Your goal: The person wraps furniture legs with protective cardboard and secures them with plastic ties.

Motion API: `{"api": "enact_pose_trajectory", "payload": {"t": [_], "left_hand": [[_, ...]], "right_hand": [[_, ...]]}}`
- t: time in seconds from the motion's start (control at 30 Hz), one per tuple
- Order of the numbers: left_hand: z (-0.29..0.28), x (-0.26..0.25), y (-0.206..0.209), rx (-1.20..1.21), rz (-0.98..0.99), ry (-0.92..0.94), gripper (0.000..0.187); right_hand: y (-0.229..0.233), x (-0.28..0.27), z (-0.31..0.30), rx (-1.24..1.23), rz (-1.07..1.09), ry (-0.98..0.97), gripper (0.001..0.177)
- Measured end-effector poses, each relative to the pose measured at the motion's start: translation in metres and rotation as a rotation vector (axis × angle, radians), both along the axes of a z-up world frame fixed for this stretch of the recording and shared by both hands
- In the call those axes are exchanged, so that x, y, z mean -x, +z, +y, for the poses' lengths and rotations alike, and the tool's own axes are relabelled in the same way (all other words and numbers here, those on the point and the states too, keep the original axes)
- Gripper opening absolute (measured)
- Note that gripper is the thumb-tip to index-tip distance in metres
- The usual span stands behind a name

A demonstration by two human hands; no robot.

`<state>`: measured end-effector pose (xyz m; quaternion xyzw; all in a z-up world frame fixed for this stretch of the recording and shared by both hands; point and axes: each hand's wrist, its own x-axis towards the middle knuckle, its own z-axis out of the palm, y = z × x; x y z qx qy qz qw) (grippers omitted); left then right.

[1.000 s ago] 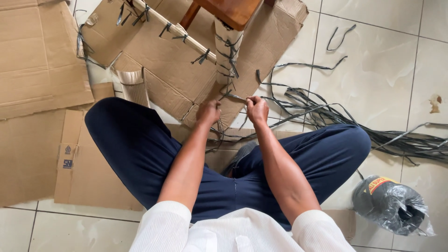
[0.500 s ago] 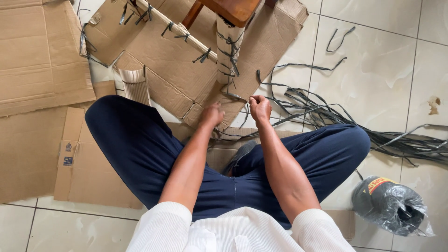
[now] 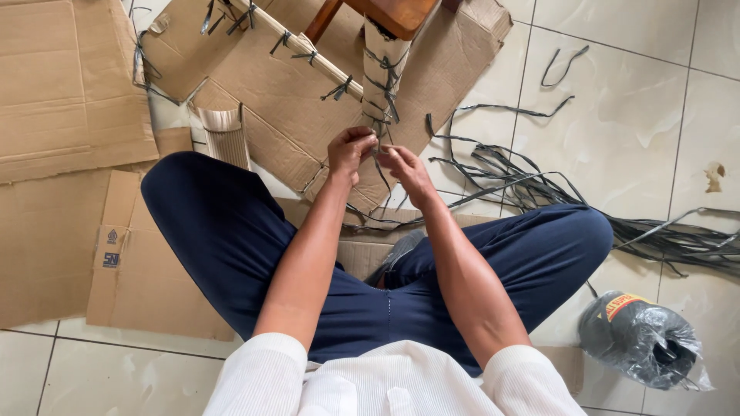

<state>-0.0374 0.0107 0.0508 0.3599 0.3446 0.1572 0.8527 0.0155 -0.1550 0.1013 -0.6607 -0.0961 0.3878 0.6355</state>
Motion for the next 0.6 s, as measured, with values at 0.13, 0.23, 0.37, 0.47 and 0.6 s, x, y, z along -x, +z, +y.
{"api": "enact_pose_trajectory", "payload": {"t": [0.13,0.23,0.37,0.47,0.6], "left_hand": [[-0.002,0.003,0.0,-0.031,0.061,0.032,0.029],[0.0,0.007,0.006,-0.059,0.132,0.058,0.032],[0.002,0.013,-0.04,0.015,0.123,0.147,0.024],[0.009,0.011,-0.047,0.051,0.144,0.182,0.018],[0.011,0.016,-0.041,0.012,0.217,0.225,0.015]], "right_hand": [[0.002,0.009,0.003,-0.13,0.142,0.077,0.042],[-0.003,0.006,0.001,0.026,0.112,0.147,0.038],[0.001,-0.002,-0.008,0.187,0.085,-0.008,0.031],[0.007,-0.016,-0.012,0.269,0.097,-0.076,0.027],[-0.017,-0.029,-0.029,0.361,0.273,-0.184,0.022]]}}
